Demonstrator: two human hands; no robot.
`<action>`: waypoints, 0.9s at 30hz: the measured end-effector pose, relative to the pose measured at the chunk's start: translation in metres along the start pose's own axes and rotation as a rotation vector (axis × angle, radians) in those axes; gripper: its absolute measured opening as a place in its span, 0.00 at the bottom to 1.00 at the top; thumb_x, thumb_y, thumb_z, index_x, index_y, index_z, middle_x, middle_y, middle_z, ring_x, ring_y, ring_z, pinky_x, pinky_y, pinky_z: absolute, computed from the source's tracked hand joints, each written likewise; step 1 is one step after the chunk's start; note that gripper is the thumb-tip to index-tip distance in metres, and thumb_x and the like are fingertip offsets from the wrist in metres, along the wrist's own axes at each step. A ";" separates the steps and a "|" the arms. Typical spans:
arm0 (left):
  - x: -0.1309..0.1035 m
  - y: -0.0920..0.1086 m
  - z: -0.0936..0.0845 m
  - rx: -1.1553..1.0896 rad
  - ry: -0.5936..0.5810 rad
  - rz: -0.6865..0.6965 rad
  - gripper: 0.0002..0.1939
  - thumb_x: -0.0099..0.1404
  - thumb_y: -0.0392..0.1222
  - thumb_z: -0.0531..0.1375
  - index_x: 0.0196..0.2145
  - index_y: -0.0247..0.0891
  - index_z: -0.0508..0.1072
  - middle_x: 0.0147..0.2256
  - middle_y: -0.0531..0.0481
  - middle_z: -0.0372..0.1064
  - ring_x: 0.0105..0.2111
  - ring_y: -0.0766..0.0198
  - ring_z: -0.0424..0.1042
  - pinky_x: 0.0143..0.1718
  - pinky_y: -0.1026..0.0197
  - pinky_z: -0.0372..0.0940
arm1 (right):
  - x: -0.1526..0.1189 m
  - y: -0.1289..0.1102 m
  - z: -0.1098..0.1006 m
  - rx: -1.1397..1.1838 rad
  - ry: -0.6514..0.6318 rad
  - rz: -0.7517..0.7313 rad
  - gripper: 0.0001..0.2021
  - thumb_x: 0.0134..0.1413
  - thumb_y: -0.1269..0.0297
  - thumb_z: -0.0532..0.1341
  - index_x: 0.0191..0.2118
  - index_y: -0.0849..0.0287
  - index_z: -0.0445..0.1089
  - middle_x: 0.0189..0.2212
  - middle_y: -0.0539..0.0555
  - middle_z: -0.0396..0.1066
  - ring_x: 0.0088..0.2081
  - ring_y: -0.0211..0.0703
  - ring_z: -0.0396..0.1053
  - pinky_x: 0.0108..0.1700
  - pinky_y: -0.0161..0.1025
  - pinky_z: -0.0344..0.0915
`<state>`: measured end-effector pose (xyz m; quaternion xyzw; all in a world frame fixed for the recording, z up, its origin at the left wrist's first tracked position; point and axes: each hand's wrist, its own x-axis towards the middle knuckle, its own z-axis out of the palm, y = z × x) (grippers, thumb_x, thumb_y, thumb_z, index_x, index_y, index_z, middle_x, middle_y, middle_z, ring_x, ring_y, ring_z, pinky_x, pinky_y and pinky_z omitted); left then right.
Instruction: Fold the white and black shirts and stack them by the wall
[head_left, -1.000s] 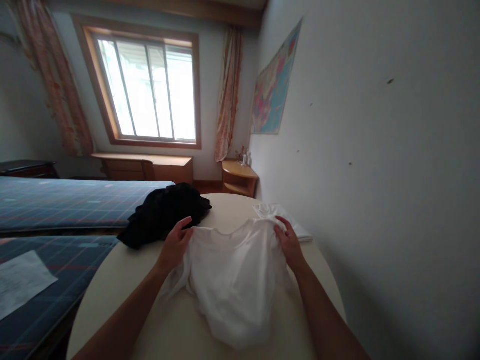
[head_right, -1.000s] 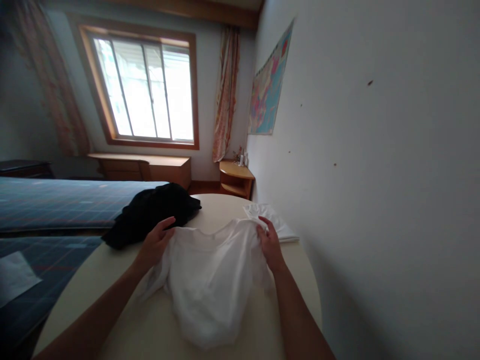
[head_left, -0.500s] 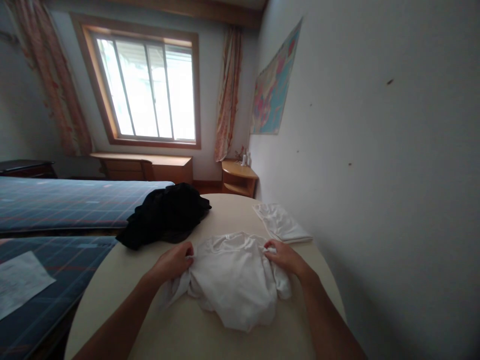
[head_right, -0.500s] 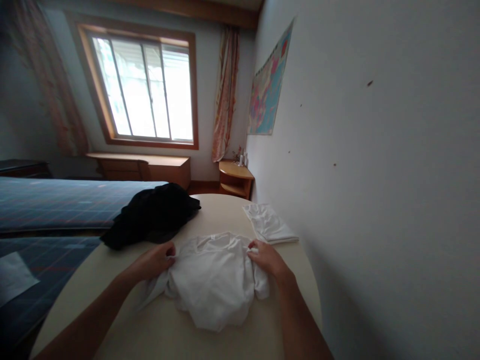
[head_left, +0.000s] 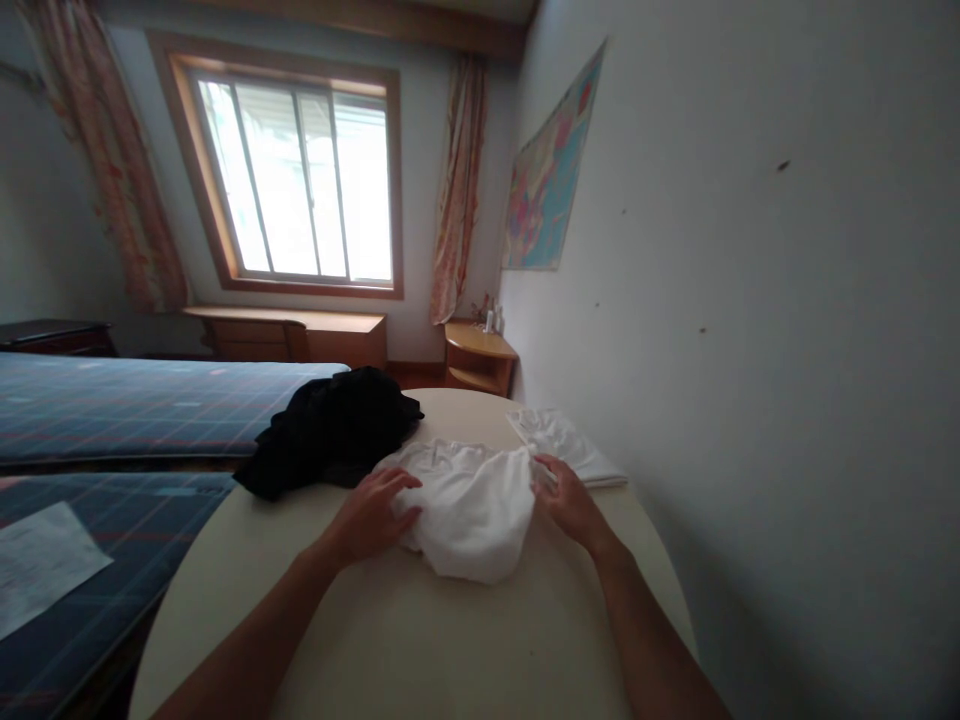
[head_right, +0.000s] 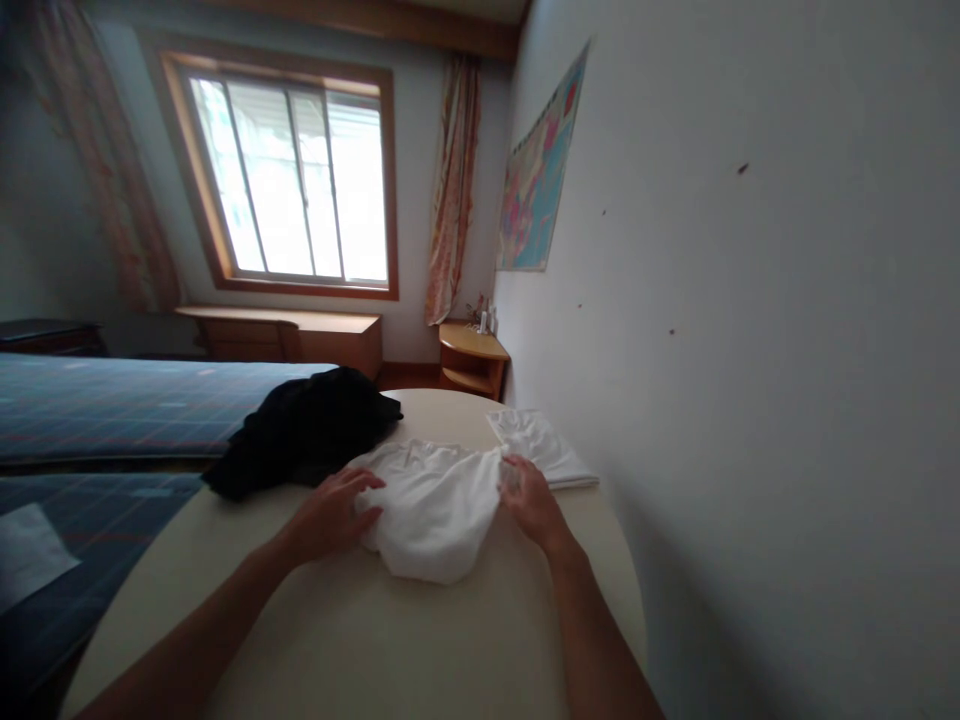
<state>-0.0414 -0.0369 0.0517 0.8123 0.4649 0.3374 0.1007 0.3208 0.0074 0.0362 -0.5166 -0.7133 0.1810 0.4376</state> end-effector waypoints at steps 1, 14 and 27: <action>-0.002 0.005 -0.002 -0.029 -0.093 0.010 0.15 0.59 0.46 0.61 0.44 0.43 0.75 0.45 0.45 0.72 0.44 0.54 0.71 0.49 0.55 0.65 | -0.002 0.000 -0.002 -0.037 -0.067 -0.030 0.23 0.46 0.64 0.62 0.52 0.56 0.72 0.53 0.58 0.69 0.58 0.52 0.63 0.64 0.53 0.54; 0.004 -0.014 0.004 0.028 0.101 -0.124 0.13 0.66 0.50 0.54 0.38 0.43 0.76 0.39 0.47 0.73 0.35 0.60 0.72 0.40 0.61 0.64 | 0.001 -0.018 0.000 -0.062 -0.088 0.044 0.14 0.52 0.55 0.60 0.37 0.59 0.77 0.25 0.52 0.72 0.28 0.45 0.69 0.36 0.41 0.65; -0.004 -0.015 0.031 0.034 -0.043 0.073 0.18 0.59 0.43 0.62 0.47 0.41 0.71 0.60 0.40 0.63 0.61 0.48 0.62 0.61 0.49 0.59 | -0.020 -0.032 0.031 0.103 -0.400 -0.088 0.35 0.38 0.56 0.72 0.52 0.58 0.58 0.56 0.63 0.63 0.55 0.53 0.65 0.59 0.48 0.60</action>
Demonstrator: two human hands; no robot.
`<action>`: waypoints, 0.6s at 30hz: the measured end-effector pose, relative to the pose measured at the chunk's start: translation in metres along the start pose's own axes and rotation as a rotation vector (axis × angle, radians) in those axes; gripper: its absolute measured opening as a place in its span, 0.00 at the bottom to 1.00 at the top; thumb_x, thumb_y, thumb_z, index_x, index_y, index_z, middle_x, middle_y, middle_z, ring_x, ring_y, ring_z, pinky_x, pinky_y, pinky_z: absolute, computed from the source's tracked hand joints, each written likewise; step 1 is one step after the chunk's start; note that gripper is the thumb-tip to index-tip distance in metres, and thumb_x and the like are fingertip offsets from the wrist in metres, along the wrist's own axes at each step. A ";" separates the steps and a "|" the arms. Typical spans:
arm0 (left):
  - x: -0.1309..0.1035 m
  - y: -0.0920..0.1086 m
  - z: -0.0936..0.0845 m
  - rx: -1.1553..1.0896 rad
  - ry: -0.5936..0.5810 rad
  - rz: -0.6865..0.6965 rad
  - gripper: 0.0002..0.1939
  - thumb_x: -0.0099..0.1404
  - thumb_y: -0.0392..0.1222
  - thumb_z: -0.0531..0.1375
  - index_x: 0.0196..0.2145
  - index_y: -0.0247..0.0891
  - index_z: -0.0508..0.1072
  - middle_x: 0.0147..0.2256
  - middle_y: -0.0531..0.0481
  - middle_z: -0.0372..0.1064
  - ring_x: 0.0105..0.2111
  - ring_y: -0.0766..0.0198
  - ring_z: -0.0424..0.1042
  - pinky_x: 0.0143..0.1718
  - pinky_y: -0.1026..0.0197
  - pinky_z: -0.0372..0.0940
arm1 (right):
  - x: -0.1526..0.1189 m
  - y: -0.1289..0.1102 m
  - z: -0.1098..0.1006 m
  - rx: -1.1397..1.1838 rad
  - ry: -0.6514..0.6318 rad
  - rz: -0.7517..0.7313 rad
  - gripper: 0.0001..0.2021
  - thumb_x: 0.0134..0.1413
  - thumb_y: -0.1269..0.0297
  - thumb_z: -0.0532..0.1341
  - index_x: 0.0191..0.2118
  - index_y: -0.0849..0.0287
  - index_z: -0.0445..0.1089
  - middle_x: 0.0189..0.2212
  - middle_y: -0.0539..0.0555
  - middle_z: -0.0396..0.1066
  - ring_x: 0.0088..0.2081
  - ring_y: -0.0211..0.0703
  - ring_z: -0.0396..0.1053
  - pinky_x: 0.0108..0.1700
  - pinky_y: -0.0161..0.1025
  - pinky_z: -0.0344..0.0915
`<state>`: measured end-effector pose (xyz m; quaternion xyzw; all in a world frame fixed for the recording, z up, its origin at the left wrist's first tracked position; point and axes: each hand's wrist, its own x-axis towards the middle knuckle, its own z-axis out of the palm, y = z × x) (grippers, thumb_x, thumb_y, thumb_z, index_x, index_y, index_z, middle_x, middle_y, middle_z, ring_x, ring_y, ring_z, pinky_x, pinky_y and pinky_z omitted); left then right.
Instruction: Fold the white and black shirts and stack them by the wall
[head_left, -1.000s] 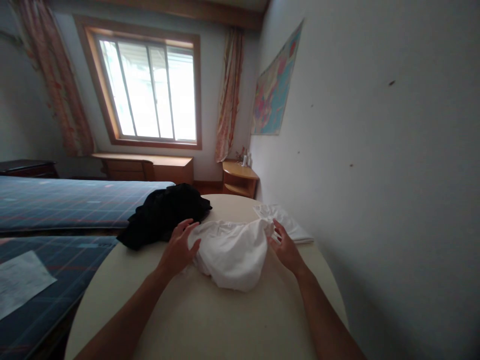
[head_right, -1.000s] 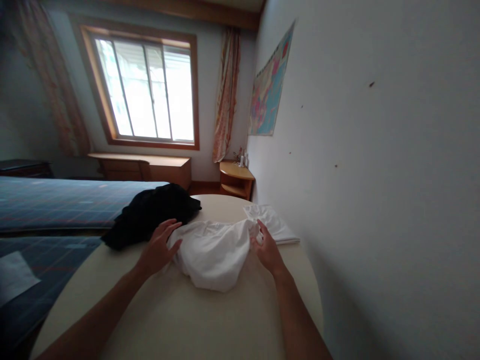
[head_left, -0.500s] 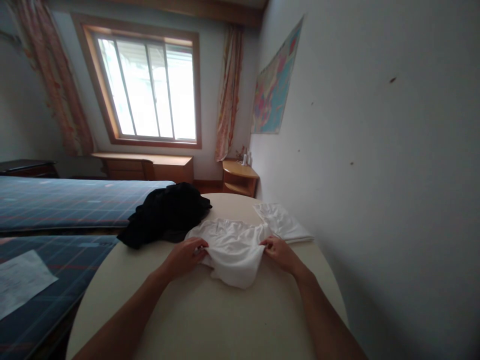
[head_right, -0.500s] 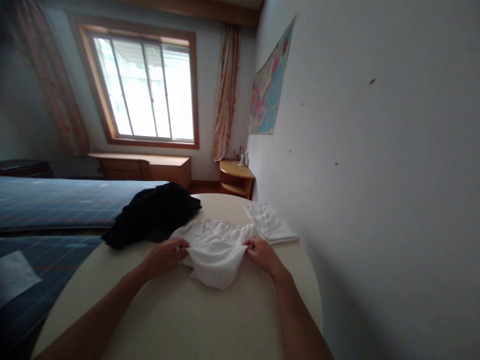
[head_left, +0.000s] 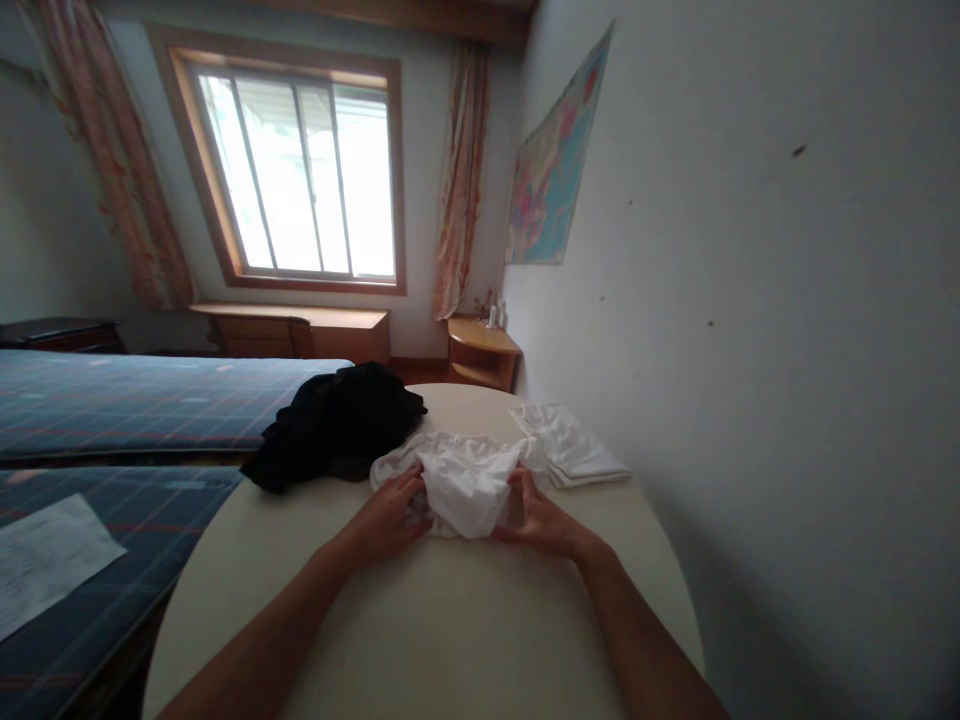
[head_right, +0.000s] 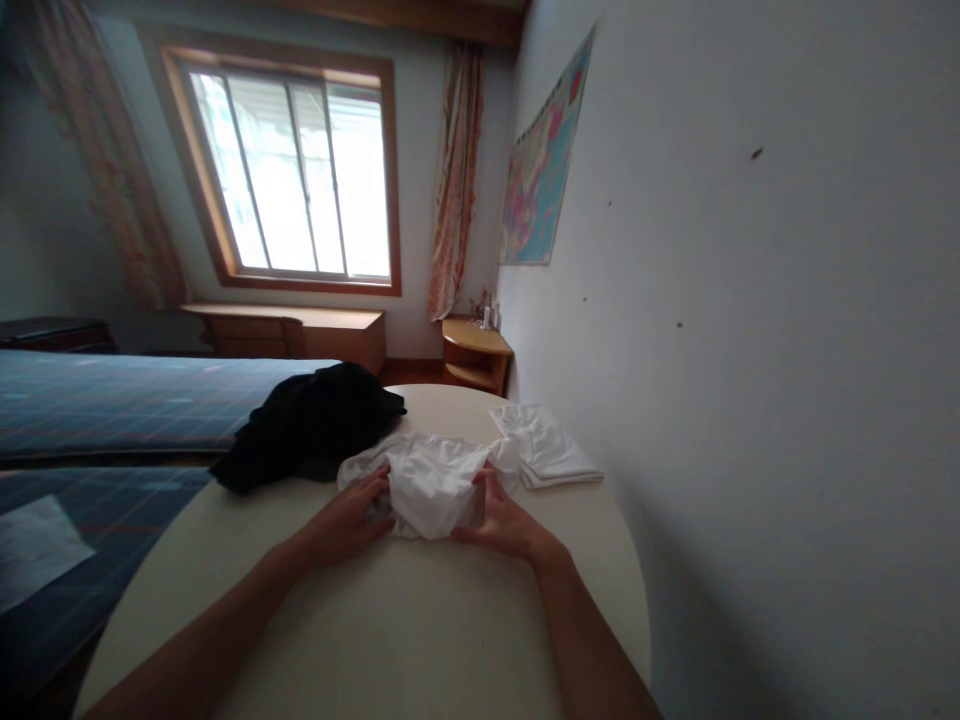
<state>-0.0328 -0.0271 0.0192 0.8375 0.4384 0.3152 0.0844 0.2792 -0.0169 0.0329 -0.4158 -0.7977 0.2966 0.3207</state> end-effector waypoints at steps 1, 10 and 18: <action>0.000 -0.001 0.002 0.019 -0.002 0.016 0.19 0.58 0.42 0.62 0.48 0.40 0.71 0.62 0.40 0.60 0.62 0.47 0.59 0.62 0.48 0.57 | 0.000 -0.003 0.002 -0.065 -0.016 -0.024 0.35 0.36 0.56 0.73 0.51 0.58 0.61 0.57 0.64 0.62 0.57 0.56 0.63 0.60 0.49 0.59; 0.007 0.008 -0.008 -0.049 0.240 -0.066 0.06 0.66 0.42 0.53 0.34 0.40 0.69 0.50 0.43 0.71 0.50 0.55 0.71 0.53 0.51 0.65 | 0.014 -0.008 -0.005 -0.158 0.270 0.067 0.16 0.61 0.52 0.54 0.35 0.58 0.72 0.29 0.54 0.75 0.31 0.46 0.72 0.37 0.40 0.66; 0.007 0.025 -0.015 -0.394 0.444 -0.277 0.12 0.68 0.51 0.52 0.36 0.40 0.65 0.26 0.55 0.67 0.24 0.65 0.69 0.26 0.65 0.65 | 0.021 0.011 -0.004 0.429 0.521 0.090 0.28 0.56 0.48 0.58 0.58 0.52 0.52 0.48 0.61 0.73 0.46 0.48 0.75 0.46 0.46 0.70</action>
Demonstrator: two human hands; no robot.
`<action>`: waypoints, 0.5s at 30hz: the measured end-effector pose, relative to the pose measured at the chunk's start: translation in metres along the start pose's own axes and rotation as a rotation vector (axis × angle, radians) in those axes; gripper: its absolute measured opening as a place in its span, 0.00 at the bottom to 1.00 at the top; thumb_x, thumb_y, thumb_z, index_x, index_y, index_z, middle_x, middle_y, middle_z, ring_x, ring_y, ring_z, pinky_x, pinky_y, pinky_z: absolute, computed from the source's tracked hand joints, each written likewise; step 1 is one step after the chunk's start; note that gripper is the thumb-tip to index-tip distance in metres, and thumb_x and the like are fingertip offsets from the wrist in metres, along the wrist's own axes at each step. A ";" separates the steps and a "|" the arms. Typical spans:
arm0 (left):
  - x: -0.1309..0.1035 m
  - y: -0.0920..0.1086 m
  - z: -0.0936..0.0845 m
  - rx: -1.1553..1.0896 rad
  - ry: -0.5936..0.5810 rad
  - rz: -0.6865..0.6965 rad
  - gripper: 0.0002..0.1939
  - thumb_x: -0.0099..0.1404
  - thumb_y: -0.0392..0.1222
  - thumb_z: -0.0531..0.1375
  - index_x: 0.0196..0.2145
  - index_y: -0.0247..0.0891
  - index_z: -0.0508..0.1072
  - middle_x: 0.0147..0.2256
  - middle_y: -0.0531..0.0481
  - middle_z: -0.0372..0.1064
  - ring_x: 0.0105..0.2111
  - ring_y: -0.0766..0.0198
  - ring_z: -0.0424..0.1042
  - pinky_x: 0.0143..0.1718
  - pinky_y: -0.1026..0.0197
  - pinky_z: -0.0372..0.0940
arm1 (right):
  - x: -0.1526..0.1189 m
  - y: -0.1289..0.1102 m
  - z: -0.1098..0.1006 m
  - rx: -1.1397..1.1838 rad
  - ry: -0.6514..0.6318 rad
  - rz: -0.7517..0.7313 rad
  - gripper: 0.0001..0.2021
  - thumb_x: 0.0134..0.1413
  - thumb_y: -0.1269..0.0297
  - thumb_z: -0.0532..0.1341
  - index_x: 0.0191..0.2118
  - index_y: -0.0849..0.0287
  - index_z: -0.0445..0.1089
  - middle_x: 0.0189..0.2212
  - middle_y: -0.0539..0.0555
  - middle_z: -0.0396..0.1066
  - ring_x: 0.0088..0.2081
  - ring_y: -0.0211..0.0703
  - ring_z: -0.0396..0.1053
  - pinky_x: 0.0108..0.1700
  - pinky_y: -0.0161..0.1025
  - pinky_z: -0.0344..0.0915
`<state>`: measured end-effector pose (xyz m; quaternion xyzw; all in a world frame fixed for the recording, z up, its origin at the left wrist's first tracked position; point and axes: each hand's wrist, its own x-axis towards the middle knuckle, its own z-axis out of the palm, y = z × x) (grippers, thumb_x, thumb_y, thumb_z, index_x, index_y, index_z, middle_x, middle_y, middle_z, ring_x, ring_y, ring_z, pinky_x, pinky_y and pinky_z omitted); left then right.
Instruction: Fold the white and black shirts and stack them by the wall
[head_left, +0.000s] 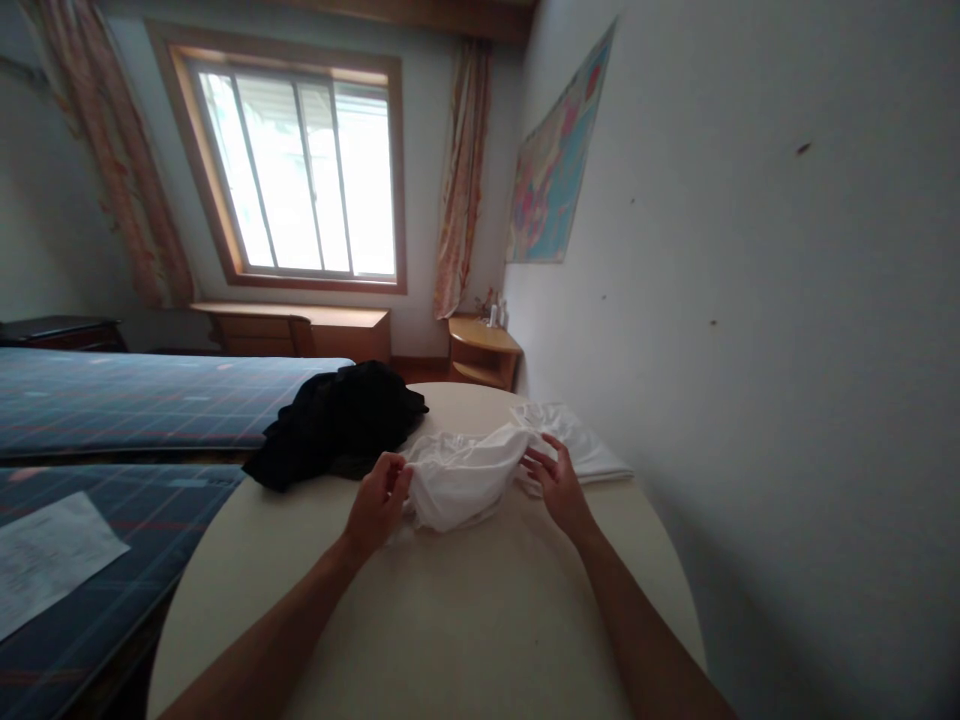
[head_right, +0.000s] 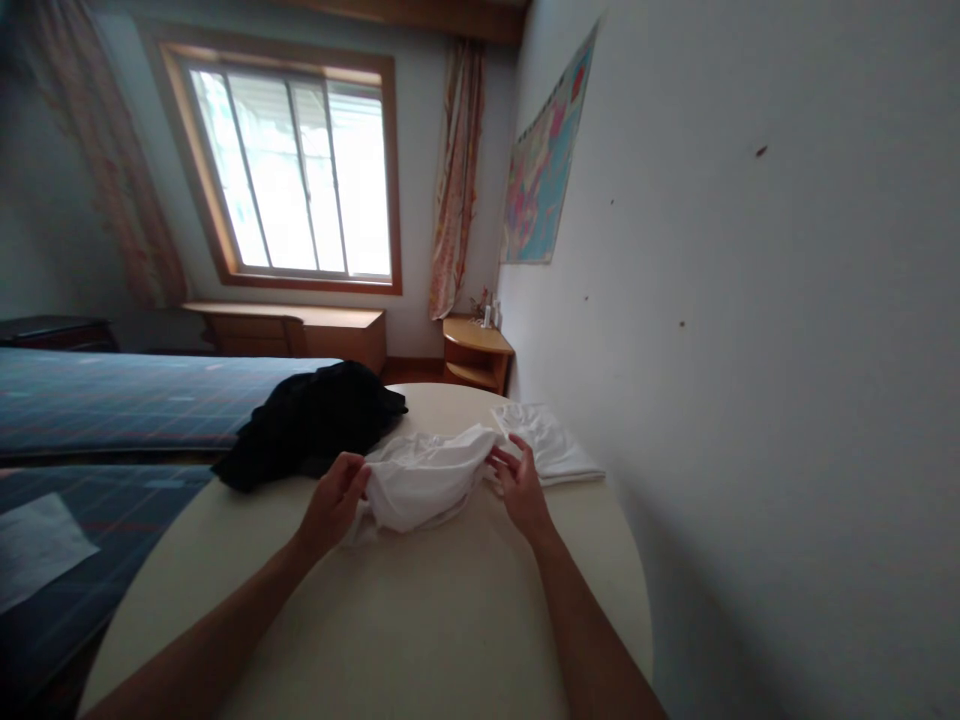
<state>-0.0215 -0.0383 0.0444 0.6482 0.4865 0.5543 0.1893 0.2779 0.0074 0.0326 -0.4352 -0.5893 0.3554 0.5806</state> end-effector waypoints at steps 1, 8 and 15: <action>0.000 -0.001 0.001 -0.022 -0.027 -0.010 0.12 0.68 0.51 0.51 0.36 0.40 0.65 0.27 0.55 0.68 0.25 0.65 0.70 0.27 0.65 0.66 | -0.002 0.003 0.001 -0.003 -0.051 -0.036 0.30 0.55 0.50 0.60 0.59 0.50 0.49 0.56 0.62 0.67 0.53 0.48 0.71 0.51 0.49 0.68; -0.006 -0.020 0.007 0.121 -0.342 0.138 0.28 0.59 0.37 0.58 0.58 0.40 0.65 0.55 0.41 0.68 0.55 0.51 0.68 0.56 0.50 0.63 | -0.021 0.004 0.010 -0.551 -0.505 -0.230 0.29 0.44 0.54 0.70 0.52 0.57 0.67 0.71 0.62 0.37 0.70 0.58 0.38 0.68 0.54 0.44; 0.001 -0.017 0.005 0.167 -0.185 0.079 0.10 0.64 0.42 0.54 0.41 0.41 0.71 0.43 0.46 0.75 0.44 0.56 0.74 0.47 0.55 0.67 | -0.012 -0.011 0.013 -0.655 -0.266 -0.275 0.11 0.60 0.59 0.57 0.41 0.57 0.75 0.52 0.60 0.72 0.55 0.52 0.67 0.58 0.50 0.60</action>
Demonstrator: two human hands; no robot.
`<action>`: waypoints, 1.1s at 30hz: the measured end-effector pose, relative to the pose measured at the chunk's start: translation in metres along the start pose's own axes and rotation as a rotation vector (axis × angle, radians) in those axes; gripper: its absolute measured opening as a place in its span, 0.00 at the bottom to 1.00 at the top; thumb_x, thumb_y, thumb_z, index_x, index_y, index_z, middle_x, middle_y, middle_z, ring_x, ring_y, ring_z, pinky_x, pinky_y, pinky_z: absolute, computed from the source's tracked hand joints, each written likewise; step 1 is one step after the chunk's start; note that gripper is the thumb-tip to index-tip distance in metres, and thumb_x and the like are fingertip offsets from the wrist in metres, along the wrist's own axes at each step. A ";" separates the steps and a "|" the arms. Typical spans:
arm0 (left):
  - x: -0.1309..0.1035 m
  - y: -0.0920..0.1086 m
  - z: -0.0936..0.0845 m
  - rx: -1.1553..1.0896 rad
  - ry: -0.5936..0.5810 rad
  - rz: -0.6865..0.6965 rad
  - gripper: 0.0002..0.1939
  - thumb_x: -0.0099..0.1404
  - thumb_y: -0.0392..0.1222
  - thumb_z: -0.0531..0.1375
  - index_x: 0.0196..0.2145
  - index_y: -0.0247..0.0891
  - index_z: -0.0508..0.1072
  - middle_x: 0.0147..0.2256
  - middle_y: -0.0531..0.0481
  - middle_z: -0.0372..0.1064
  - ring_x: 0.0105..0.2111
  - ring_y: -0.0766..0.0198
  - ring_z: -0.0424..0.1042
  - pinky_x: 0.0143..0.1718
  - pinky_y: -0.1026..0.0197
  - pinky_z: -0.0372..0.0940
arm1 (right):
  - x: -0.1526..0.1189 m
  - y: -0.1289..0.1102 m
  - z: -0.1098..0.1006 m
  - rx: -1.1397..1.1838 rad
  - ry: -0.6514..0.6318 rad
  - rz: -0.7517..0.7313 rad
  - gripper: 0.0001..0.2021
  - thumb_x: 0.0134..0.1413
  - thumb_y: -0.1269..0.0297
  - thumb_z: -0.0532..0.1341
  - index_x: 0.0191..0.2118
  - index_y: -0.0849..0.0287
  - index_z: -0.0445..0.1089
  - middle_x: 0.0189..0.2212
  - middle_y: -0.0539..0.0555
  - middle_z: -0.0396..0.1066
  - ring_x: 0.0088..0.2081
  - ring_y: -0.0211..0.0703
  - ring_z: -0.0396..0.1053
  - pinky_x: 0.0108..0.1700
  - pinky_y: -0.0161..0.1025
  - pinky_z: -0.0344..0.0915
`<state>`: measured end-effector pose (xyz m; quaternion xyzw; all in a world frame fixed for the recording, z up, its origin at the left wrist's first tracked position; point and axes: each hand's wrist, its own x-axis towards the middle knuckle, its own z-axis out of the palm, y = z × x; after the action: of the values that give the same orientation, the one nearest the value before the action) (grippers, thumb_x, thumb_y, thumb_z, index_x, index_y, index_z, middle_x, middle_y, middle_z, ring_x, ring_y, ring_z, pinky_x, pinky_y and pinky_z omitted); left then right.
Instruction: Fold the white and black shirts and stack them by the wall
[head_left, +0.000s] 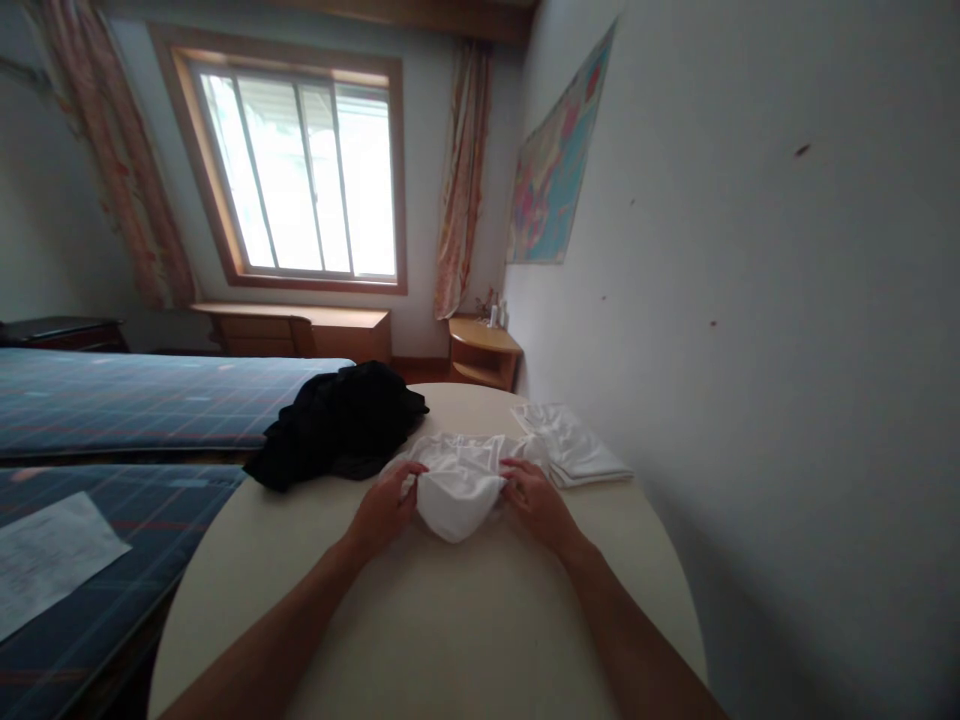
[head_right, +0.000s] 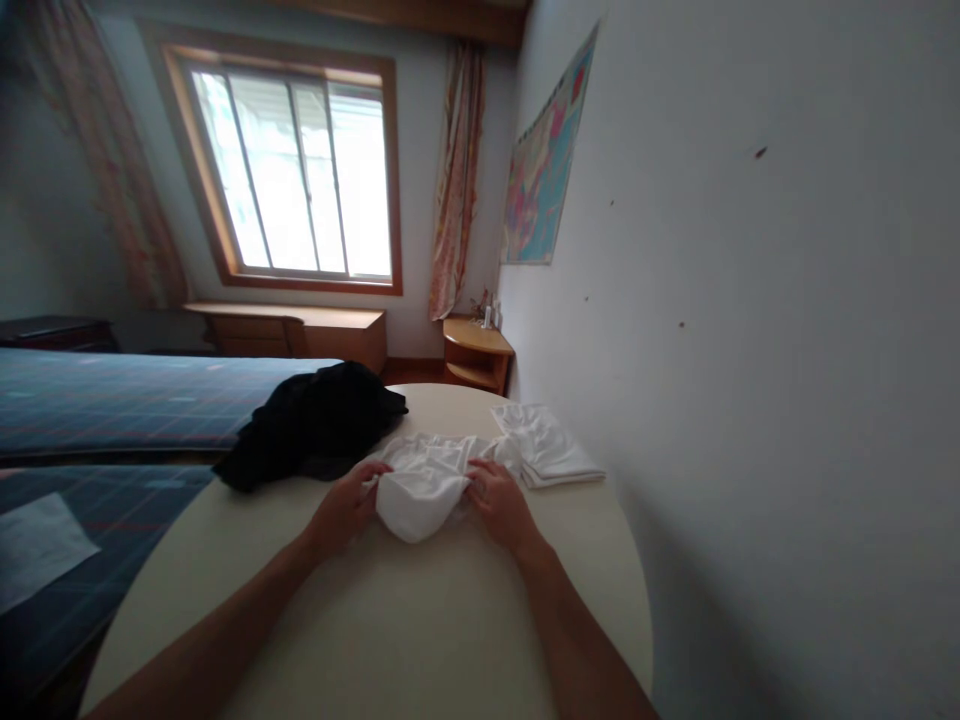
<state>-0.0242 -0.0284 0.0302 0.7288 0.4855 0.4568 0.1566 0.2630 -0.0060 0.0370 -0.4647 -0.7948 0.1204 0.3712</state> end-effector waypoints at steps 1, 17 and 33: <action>0.002 0.004 -0.002 -0.023 0.086 -0.044 0.10 0.65 0.45 0.53 0.41 0.41 0.70 0.40 0.47 0.75 0.41 0.57 0.75 0.44 0.56 0.68 | 0.001 -0.001 -0.004 0.020 0.064 0.034 0.14 0.62 0.57 0.55 0.42 0.57 0.74 0.46 0.59 0.75 0.49 0.50 0.70 0.53 0.47 0.64; -0.002 -0.008 0.005 -0.001 0.019 0.038 0.24 0.63 0.43 0.58 0.56 0.40 0.65 0.57 0.38 0.64 0.52 0.53 0.70 0.50 0.50 0.68 | -0.009 -0.004 -0.026 0.215 -0.309 0.042 0.24 0.48 0.48 0.66 0.47 0.58 0.72 0.46 0.57 0.74 0.47 0.51 0.71 0.52 0.46 0.65; 0.009 -0.017 -0.019 0.218 0.182 -0.305 0.15 0.67 0.50 0.53 0.38 0.40 0.75 0.34 0.47 0.77 0.34 0.57 0.75 0.36 0.59 0.65 | -0.005 0.018 -0.037 0.238 -0.108 0.177 0.15 0.56 0.52 0.60 0.40 0.58 0.73 0.34 0.52 0.75 0.35 0.45 0.72 0.39 0.39 0.66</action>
<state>-0.0485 -0.0169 0.0332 0.6154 0.6489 0.4363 0.0995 0.3024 -0.0061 0.0504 -0.4785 -0.7499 0.2707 0.3681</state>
